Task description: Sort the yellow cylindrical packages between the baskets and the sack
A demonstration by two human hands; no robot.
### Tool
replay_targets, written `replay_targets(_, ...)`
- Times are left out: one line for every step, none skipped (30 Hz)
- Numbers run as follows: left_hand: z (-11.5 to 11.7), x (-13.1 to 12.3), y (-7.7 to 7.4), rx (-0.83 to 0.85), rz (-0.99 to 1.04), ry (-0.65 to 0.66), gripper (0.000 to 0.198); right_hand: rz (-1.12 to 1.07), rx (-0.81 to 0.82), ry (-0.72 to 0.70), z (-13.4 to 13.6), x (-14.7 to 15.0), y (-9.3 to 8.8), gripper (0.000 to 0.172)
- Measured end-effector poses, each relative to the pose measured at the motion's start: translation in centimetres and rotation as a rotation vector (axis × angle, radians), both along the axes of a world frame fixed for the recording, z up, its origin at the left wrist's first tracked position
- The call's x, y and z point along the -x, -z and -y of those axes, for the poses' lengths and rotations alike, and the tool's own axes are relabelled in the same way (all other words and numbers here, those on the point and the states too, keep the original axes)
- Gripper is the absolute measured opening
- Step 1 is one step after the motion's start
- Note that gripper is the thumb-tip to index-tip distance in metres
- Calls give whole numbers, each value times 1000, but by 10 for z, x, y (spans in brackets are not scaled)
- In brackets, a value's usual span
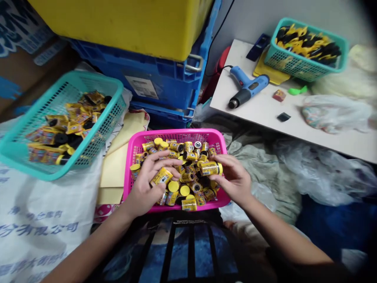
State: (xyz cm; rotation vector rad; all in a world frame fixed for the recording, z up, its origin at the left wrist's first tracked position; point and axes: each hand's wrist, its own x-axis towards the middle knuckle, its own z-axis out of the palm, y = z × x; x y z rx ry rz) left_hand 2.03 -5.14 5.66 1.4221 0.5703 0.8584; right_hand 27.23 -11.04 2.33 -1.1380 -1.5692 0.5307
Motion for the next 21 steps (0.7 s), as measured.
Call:
replay_targets(0,-1,-1,-32,-25,-14,44,-4,-23,-4,0,1,-2,38)
replay_targets(0,-1,-2,-64,-52,-25,43,-23,-44,-17,-1,2,-4,36)
replay_targets(0,-2,-3,-94,-82,-34,43,-56,-59,-37,-1,3,-6,36)
replay_targets(0,-4,-3,-119,-115,-42,44,-92,-67,-57,-2,5,-7,36)
replay_targets(0,-5,-3,-142,-157,-49,45,-124,-74,-73,-2,7,-8,36)
replay_targets(-1,-7,-2,-164,-208,-53,46,-147,-79,-83,-2,8,-8,37)
replay_targets(-2,-9,-2,-193,-269,-53,47,-161,-83,-88,-3,9,-9,37)
replay_targets(-4,-10,-2,-233,-343,-49,50,-157,-88,-86,-3,9,-9,37)
replay_targets(-6,-10,-2,-287,-427,-47,54,-126,-93,-84,-4,8,-9,36)
replay_targets(-9,-9,-2,-352,-511,-50,57,-60,-90,-86,-5,5,-9,36)
replay_targets(-13,-6,-3,-423,-589,-68,59,41,-76,-88,-6,1,-7,39)
replay_targets(-16,0,-3,-490,-658,-107,59,160,-46,-80,-7,-6,-4,46)
replay_targets(-18,8,-2,-542,-723,-168,56,274,-1,-49,-9,-15,1,53)
replay_targets(-20,19,1,-570,-790,-247,51,358,59,13,-10,-25,7,61)
replay_targets(-21,31,5,-577,-855,-341,48,390,131,109,-10,-36,16,70)
replay_targets(-20,44,12,-553,-930,-439,47,362,228,221,-11,-47,25,79)
replay_targets(-19,58,21,-500,-989,-525,51,269,366,299,-10,-57,34,86)
replay_targets(-17,70,31,-416,-1019,-610,61,140,531,319,-9,-65,43,94)
replay_targets(-14,80,41,-247,-1019,-684,73,7,694,277,-8,-70,52,100)
replay_targets(-9,88,51,12,-1003,-744,81,-132,849,170,-6,-72,59,103)
replay_targets(-5,93,60,272,-969,-738,86,-261,973,24,-5,-70,64,101)
